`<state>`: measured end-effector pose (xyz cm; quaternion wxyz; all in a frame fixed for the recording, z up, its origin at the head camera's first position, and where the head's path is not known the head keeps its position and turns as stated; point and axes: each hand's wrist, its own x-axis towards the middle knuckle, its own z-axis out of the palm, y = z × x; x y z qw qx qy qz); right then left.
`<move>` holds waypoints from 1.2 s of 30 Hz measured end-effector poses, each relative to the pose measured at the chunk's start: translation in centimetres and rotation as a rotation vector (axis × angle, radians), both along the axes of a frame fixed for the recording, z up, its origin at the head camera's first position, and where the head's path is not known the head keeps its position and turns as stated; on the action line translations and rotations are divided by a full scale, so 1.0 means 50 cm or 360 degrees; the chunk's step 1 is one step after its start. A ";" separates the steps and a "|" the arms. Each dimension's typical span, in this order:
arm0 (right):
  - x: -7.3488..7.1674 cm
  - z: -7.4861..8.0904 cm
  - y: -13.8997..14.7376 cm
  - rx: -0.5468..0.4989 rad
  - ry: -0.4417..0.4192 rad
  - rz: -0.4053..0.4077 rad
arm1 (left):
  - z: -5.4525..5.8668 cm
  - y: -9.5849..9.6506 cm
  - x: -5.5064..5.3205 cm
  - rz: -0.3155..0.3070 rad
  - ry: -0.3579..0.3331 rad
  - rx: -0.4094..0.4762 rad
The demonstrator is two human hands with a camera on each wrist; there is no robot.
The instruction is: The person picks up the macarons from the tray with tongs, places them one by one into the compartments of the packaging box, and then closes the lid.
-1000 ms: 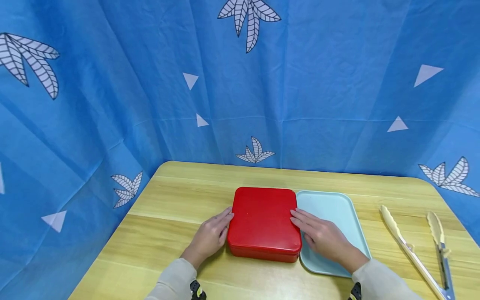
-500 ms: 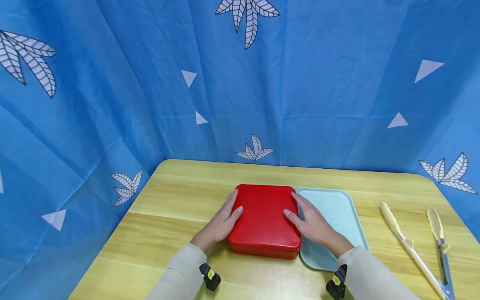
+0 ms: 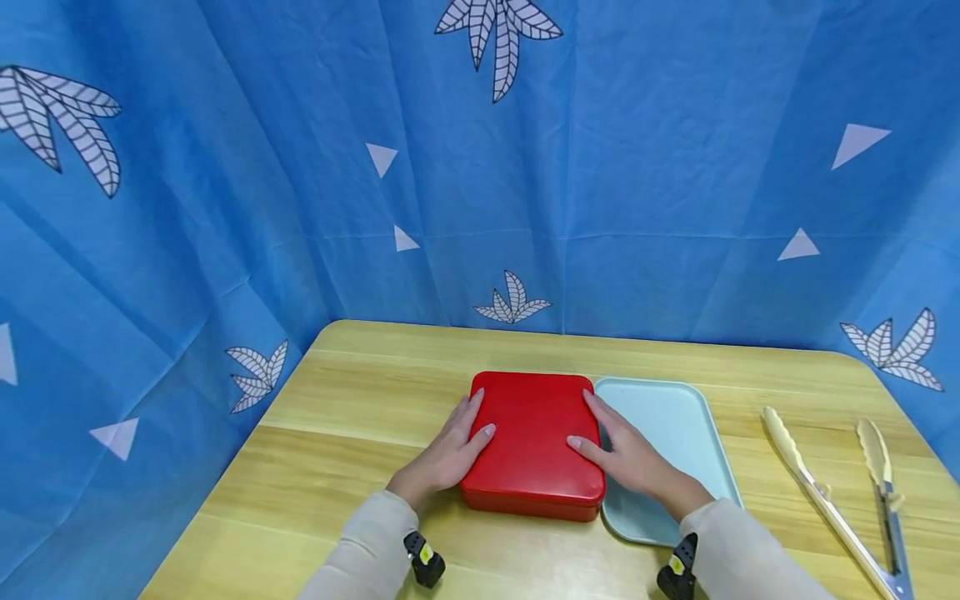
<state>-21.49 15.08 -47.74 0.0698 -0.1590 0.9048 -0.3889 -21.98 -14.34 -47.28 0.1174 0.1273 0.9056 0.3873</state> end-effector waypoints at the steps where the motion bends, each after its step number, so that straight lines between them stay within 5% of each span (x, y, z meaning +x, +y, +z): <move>1: 0.001 -0.001 0.001 0.0008 -0.0004 0.0007 | -0.001 0.001 0.002 0.0010 -0.0006 -0.0006; 12: 0.008 0.010 0.013 0.0182 -0.0022 -0.0047 | -0.003 0.017 0.006 0.0048 0.0008 -0.0076; 22: 0.017 -0.002 0.017 0.0149 -0.0055 -0.0105 | -0.006 0.023 0.014 0.0064 -0.0065 -0.0027; 36: 0.021 -0.011 0.008 0.0242 0.0071 -0.0118 | -0.016 0.016 0.003 0.0057 -0.0089 -0.0018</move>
